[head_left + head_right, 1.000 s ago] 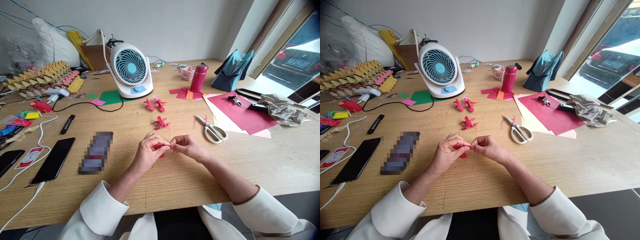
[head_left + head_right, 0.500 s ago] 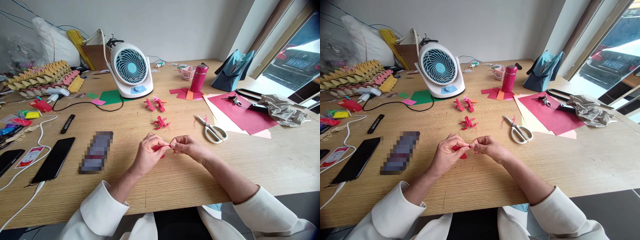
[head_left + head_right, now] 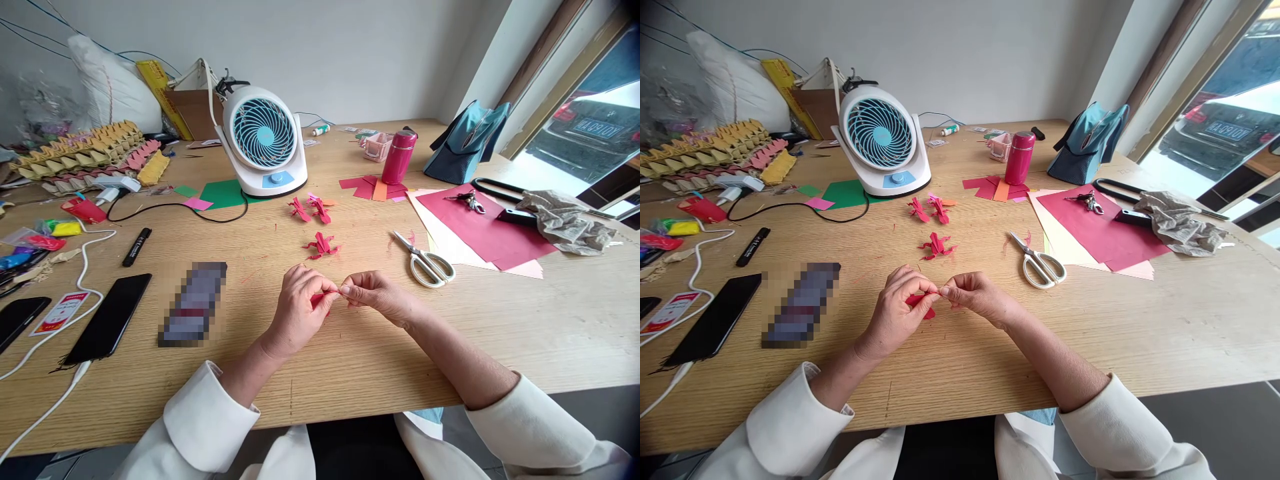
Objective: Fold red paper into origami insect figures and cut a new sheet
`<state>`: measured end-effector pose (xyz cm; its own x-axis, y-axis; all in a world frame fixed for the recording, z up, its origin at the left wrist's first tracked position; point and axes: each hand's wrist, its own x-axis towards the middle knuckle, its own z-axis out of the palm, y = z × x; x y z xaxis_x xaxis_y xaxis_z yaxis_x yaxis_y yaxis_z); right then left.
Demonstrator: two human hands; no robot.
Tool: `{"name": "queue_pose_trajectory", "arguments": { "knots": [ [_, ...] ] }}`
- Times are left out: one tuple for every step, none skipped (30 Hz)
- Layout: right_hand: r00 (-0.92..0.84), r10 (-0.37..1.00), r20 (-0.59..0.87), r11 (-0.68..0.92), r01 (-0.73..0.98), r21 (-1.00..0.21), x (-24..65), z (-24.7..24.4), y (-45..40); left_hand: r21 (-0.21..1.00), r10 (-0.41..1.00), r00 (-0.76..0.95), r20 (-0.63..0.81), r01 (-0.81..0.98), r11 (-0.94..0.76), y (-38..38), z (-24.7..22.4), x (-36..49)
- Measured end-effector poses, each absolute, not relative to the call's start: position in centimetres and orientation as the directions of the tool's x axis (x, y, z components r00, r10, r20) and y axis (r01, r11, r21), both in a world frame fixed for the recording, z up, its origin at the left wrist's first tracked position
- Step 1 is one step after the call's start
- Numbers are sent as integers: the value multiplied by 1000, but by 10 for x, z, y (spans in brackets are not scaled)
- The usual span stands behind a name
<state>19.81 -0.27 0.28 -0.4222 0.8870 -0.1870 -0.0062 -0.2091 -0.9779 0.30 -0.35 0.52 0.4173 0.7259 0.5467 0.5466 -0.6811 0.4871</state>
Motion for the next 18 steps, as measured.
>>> {"name": "queue_pose_trajectory", "arguments": {
  "knots": [
    [-411,896,-167,-179,10,-984,199,3,-3,486,729,416,543,553,-677,-3,5,3],
    [-395,908,-140,-142,23,-990,199,4,-3,491,735,409,541,556,-671,-3,5,2],
    [-375,921,-105,-100,32,-994,199,4,-3,504,744,396,538,556,-661,-3,5,2],
    [-354,933,-65,-55,40,-998,199,5,-3,521,753,379,537,553,-650,-3,5,2],
    [-336,942,-21,-6,46,-999,199,5,-3,541,763,358,538,548,-638,-2,4,2],
    [-322,947,22,40,52,-998,198,6,-4,560,772,338,539,540,-628,-2,5,1],
    [-314,948,57,80,60,-995,197,6,-5,576,778,321,540,533,-620,-2,5,1],
    [-311,947,85,113,73,-991,196,7,-6,587,782,308,542,527,-615,-2,5,1],
    [-306,946,108,143,94,-985,194,7,-7,594,783,300,545,521,-613,-2,5,2],
    [-297,946,131,175,124,-977,193,7,-8,599,784,296,546,516,-612,-3,5,2],
    [-284,946,158,210,162,-964,191,8,-10,604,785,294,546,511,-612,-3,5,2],
    [-268,944,192,250,202,-947,190,8,-11,610,786,291,546,505,-611,-3,5,2],
    [-252,939,233,294,241,-925,189,8,-13,617,789,287,544,500,-608,-4,5,3],
    [-244,930,275,339,274,-900,188,9,-14,625,793,283,540,496,-603,-4,5,3],
    [-242,919,312,377,302,-876,188,9,-15,631,796,280,536,494,-598,-4,4,3],
    [-245,909,338,405,324,-855,188,9,-15,635,799,276,534,493,-595,-5,4,3],
    [-248,902,354,424,340,-840,188,9,-15,635,799,275,534,493,-594,-5,4,3],
    [-251,898,363,433,352,-830,188,8,-15,631,797,276,537,495,-597,-5,5,3]
  ]
}}
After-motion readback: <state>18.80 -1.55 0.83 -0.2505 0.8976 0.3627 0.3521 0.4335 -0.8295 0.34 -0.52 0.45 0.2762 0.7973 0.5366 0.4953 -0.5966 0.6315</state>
